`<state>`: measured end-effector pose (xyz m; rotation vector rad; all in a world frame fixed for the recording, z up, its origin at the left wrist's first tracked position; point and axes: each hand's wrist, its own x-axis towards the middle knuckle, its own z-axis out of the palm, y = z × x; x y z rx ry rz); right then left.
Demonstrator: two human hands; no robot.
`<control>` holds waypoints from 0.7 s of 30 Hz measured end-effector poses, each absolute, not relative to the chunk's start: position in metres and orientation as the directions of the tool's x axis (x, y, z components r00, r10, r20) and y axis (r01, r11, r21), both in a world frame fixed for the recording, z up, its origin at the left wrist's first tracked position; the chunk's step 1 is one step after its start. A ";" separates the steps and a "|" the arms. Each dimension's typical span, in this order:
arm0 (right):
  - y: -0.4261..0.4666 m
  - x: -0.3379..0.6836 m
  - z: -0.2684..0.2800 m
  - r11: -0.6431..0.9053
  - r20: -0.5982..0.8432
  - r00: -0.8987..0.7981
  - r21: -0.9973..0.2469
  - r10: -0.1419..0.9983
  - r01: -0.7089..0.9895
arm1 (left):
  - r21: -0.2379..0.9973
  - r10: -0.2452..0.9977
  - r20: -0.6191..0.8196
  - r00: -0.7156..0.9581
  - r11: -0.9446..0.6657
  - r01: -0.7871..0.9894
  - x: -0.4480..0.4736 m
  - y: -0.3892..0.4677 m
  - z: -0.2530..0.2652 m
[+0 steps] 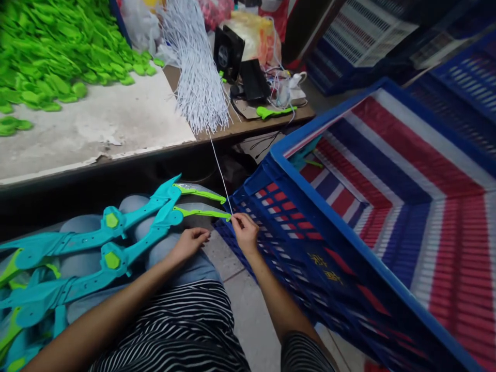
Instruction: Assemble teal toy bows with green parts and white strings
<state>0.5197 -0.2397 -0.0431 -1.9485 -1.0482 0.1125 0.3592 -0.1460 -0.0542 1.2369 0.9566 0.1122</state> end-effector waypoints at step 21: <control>-0.254 0.533 -0.070 -0.077 0.325 0.360 -0.640 0.875 0.764 | 0.755 0.352 -0.621 0.700 0.511 0.412 0.414 -0.142 -0.046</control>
